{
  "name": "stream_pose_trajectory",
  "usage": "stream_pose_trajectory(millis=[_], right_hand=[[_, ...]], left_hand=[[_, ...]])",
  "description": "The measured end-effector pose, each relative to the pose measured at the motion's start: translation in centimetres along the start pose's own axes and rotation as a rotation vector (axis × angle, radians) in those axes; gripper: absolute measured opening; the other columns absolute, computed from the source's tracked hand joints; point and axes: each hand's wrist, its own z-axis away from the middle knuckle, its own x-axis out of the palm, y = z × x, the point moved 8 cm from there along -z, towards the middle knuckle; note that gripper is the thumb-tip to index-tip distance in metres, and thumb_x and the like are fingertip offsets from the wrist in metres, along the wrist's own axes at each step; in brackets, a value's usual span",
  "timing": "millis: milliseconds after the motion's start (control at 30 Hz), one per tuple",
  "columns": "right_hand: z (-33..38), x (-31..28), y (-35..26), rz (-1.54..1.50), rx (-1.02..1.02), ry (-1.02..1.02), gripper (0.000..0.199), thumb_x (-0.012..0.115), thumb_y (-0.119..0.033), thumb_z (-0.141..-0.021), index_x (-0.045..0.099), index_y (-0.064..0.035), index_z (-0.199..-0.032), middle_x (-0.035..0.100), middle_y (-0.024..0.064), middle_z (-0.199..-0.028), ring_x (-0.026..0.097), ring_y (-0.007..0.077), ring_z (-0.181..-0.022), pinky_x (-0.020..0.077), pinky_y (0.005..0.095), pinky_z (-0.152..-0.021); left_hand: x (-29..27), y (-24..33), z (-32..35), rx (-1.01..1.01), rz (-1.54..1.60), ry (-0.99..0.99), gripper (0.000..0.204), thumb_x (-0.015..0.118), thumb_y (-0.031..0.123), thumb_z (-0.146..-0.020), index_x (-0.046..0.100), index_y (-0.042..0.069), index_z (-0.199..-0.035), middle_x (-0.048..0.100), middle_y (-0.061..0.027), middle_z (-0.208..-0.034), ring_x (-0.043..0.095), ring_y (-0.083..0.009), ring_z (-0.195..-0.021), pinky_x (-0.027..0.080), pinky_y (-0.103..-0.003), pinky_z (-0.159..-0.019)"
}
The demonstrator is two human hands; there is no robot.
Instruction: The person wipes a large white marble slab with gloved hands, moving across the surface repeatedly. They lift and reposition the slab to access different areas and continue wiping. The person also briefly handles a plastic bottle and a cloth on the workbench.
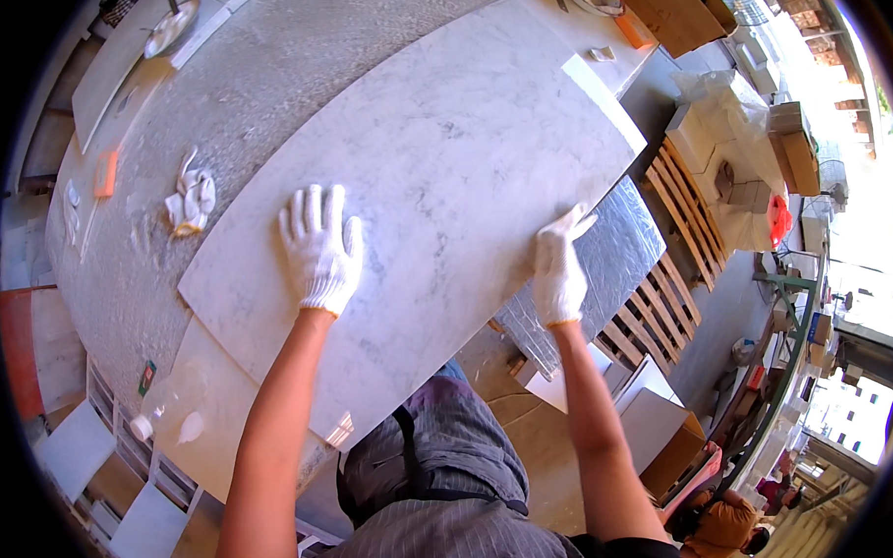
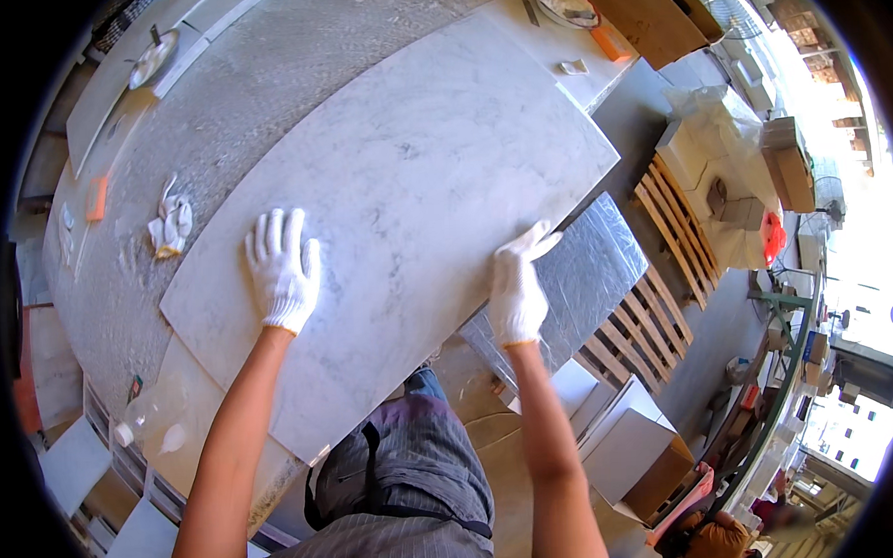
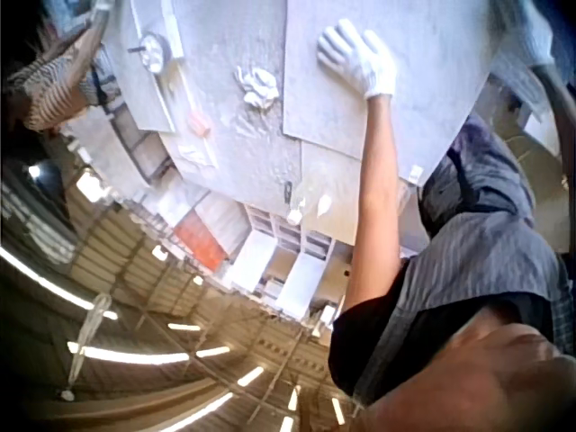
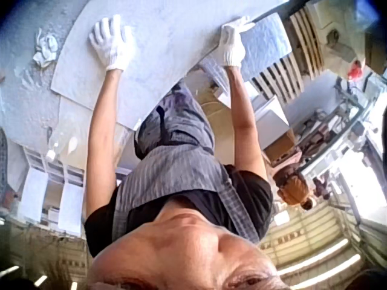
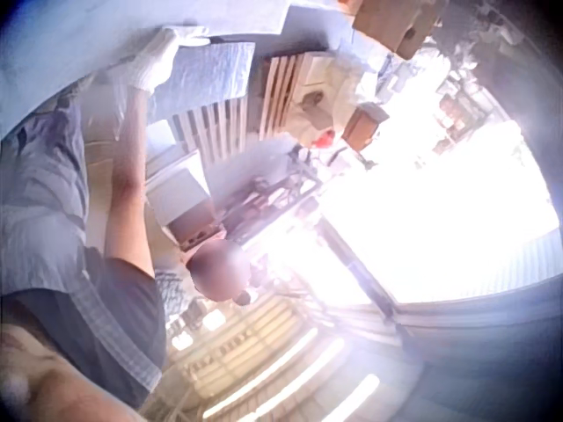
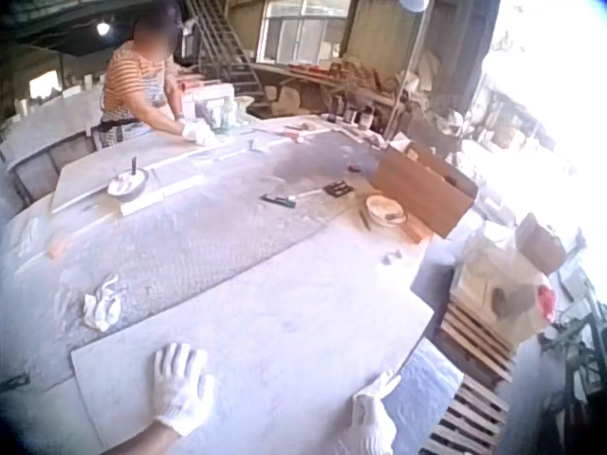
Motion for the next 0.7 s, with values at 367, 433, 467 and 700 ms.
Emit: stream_pose_trajectory(millis=[367, 433, 467, 700], right_hand=[[-18.3, -2.4, 14.2, 1.285, -0.248, 0.028, 0.059, 0.058, -0.014, -0.092, 0.041, 0.0181, -0.139, 0.042, 0.0445, -0.143, 0.048, 0.0571, -0.131, 0.0482, 0.0548, -0.103], [-14.7, -0.3, 5.8, 1.500, -0.230, -0.065, 0.056, 0.054, -0.009, -0.092, 0.042, 0.0182, -0.140, 0.049, 0.0448, -0.136, 0.059, 0.0553, -0.119, 0.0523, 0.0551, -0.100], [-12.6, -0.2, 2.2, 1.480, -0.187, -0.076, 0.056, 0.053, -0.007, -0.091, 0.042, 0.0186, -0.139, 0.046, 0.0458, -0.137, 0.055, 0.0575, -0.122, 0.0537, 0.0548, -0.098], [-6.0, -1.0, -3.9, 0.985, -0.354, -0.124, 0.052, 0.054, -0.005, -0.083, 0.052, 0.0201, -0.128, 0.058, 0.0422, -0.126, 0.066, 0.0544, -0.108, 0.0613, 0.0489, -0.087]], left_hand=[[0.7, 1.3, -1.3, 0.045, 0.030, -0.020, 0.053, 0.056, 0.035, -0.099, 0.051, 0.011, -0.145, 0.046, -0.0205, -0.149, 0.036, -0.0431, -0.142, 0.024, -0.060, -0.118], [0.3, 0.1, -0.4, 0.009, -0.011, -0.009, 0.052, 0.056, 0.035, -0.099, 0.051, 0.011, -0.145, 0.047, -0.0204, -0.149, 0.036, -0.0430, -0.142, 0.024, -0.059, -0.118], [0.2, -0.1, -0.1, -0.001, -0.019, -0.019, 0.052, 0.055, 0.035, -0.099, 0.051, 0.011, -0.145, 0.047, -0.0204, -0.149, 0.036, -0.0430, -0.142, 0.024, -0.059, -0.118], [0.4, 0.1, -0.4, 0.022, 0.021, -0.010, 0.051, 0.054, 0.034, -0.100, 0.052, 0.011, -0.145, 0.048, -0.0204, -0.149, 0.037, -0.0433, -0.142, 0.024, -0.059, -0.119]])
